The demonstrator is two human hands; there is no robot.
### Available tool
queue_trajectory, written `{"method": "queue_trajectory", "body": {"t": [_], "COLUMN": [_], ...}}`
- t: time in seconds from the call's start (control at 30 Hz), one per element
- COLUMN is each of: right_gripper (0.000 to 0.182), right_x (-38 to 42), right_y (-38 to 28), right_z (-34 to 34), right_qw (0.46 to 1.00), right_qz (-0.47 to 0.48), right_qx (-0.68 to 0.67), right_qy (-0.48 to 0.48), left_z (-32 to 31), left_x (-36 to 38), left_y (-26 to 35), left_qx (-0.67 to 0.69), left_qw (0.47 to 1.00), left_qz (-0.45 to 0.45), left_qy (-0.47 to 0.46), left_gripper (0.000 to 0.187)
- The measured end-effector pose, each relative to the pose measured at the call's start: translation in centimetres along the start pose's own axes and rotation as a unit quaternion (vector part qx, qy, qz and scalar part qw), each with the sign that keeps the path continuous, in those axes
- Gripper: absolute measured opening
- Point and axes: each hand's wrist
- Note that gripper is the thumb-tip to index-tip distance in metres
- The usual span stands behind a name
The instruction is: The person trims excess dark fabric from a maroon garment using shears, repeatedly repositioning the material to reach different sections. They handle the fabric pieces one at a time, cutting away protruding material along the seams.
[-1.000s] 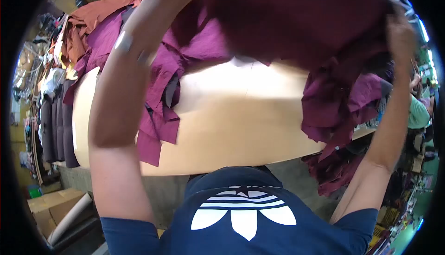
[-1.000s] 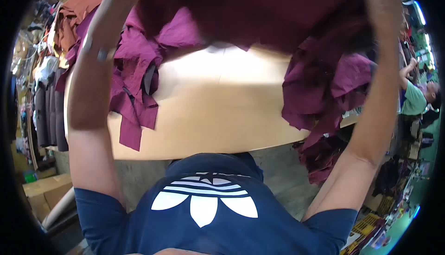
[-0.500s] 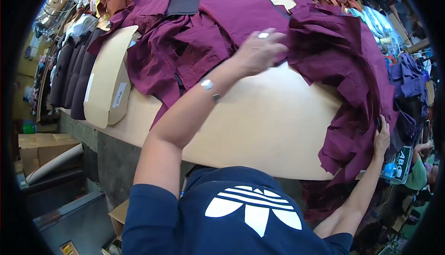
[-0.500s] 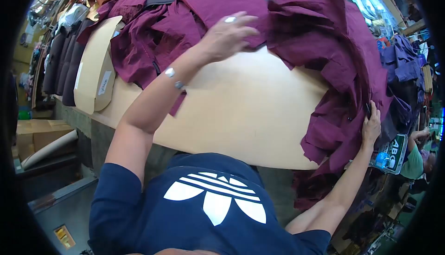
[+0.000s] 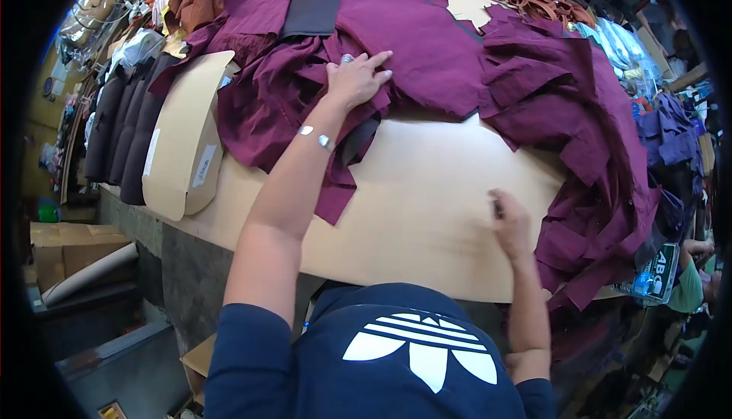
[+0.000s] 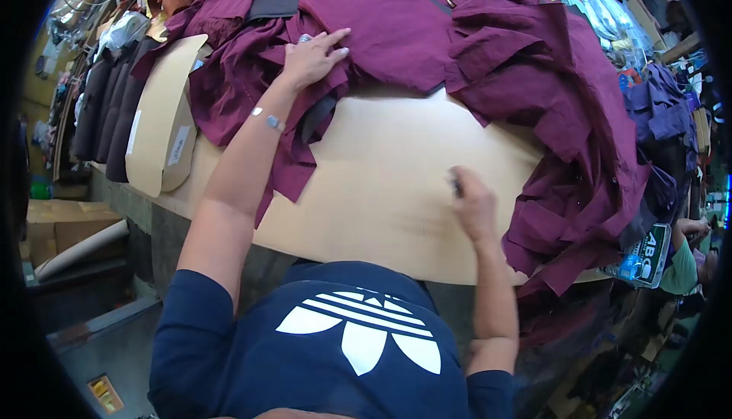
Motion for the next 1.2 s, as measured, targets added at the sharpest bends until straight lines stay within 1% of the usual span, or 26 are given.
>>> {"method": "queue_trajectory", "body": {"t": [0.03,0.07,0.17,0.2,0.23,0.27,0.3,0.4,0.43,0.5,0.53,0.63,0.67,0.7,0.73,0.77,0.8,0.83,0.9,0.93,0.97,1.0,1.1,1.13,1.17,1.2], "right_gripper": [0.031,0.032,0.027,0.027,0.027,0.028,0.029,0.039,0.043,0.051,0.056,0.050,0.040,0.029,0.027,0.024,0.020,0.019,0.018,0.018,0.019,0.019,0.010,0.007,0.007,0.009], "right_x": [0.3,0.5,0.6,0.6,0.6,0.6,0.5,-0.4,-0.6,-0.2,0.2,0.8,1.2,1.0,1.3,1.7,2.0,2.1,2.4,2.1,1.9,2.0,2.0,2.4,3.2,4.1], "right_y": [-2.3,-3.7,-6.4,-6.6,-6.4,-5.9,-5.7,-6.3,-6.4,-6.6,-6.5,-6.4,-6.4,-7.8,-8.6,-9.1,-9.2,-10.3,-11.7,-12.0,-12.3,-11.9,-7.8,-6.2,-4.6,-3.7], "right_z": [-1.1,-2.3,-3.3,-2.9,-2.4,-1.7,-1.1,-0.1,-0.2,-1.8,-2.1,-2.2,-1.5,-0.5,0.9,1.8,2.0,3.0,5.1,5.2,5.2,5.3,2.1,0.4,-1.3,-2.2], "right_qw": [0.998,0.997,0.996,0.985,0.979,0.969,0.957,0.914,0.901,0.882,0.880,0.864,0.872,0.810,0.807,0.803,0.826,0.812,0.750,0.758,0.765,0.733,0.682,0.671,0.663,0.660], "right_qz": [-0.030,-0.026,0.000,-0.052,-0.077,-0.101,-0.125,-0.163,-0.162,-0.128,-0.131,-0.149,-0.150,-0.172,-0.165,-0.157,-0.082,-0.042,-0.006,-0.029,-0.053,-0.121,-0.285,-0.334,-0.383,-0.398], "right_qx": [-0.037,-0.033,-0.078,-0.149,-0.187,-0.223,-0.258,-0.344,-0.370,-0.414,-0.423,-0.457,-0.450,-0.544,-0.558,-0.570,-0.551,-0.578,-0.661,-0.651,-0.640,-0.668,-0.673,-0.661,-0.641,-0.632], "right_qy": [-0.039,-0.058,-0.047,-0.064,-0.026,0.010,0.045,0.137,0.161,0.185,0.170,0.151,0.124,0.134,0.103,0.073,0.084,0.058,0.005,0.026,0.045,0.033,0.036,0.040,0.049,0.079], "left_z": [-0.8,-1.4,-2.8,-2.2,-0.8,-0.2,0.5,0.9,1.0,1.7,2.7,3.9,4.3,5.2,6.2,7.8,8.8,9.9,11.5,12.0,11.9,11.9,7.6,5.2,1.8,-1.9], "left_x": [-0.6,-1.2,-2.3,-2.0,-1.4,-0.2,1.6,5.4,6.4,8.1,8.5,8.8,9.0,9.0,9.6,10.8,11.5,11.8,12.0,12.4,12.3,12.2,9.5,8.8,8.2,7.7], "left_y": [0.4,0.7,1.0,2.2,4.1,5.9,7.7,9.9,10.4,12.3,13.0,13.1,13.1,12.6,12.2,11.9,11.7,11.7,12.4,12.7,12.9,13.1,13.0,12.4,11.9,10.6], "left_qx": [-0.035,-0.070,-0.021,0.003,0.095,0.198,0.302,0.367,0.405,0.453,0.480,0.531,0.559,0.470,0.414,0.363,0.357,0.374,0.426,0.421,0.381,0.339,0.253,0.356,0.457,0.378], "left_qw": [0.999,0.997,0.990,0.969,0.963,0.937,0.917,0.888,0.866,0.835,0.824,0.804,0.787,0.822,0.841,0.870,0.861,0.834,0.771,0.765,0.794,0.819,0.881,0.900,0.867,0.889], "left_qz": [0.020,0.038,-0.080,-0.175,-0.217,-0.262,-0.254,-0.265,-0.277,-0.301,-0.280,-0.266,-0.262,-0.306,-0.308,-0.268,-0.270,-0.291,-0.357,-0.371,-0.366,-0.361,-0.338,-0.249,-0.183,-0.248], "left_qy": [-0.013,-0.025,0.114,0.175,0.131,0.121,0.061,-0.078,-0.100,-0.079,-0.109,-0.029,0.000,0.096,0.164,0.200,0.242,0.283,0.310,0.315,0.302,0.289,0.212,0.051,-0.071,-0.077], "left_gripper": [0.036,0.038,0.033,0.028,0.025,0.026,0.030,0.053,0.056,0.060,0.063,0.067,0.069,0.067,0.065,0.063,0.060,0.056,0.049,0.046,0.045,0.044,0.041,0.046,0.050,0.055]}}
Point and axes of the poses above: each hand's wrist, its own x-axis away from the middle knuckle, its own z-axis out of the back of the hand, y = z × x, and after that the axes turned 8 degrees about x, right-handed
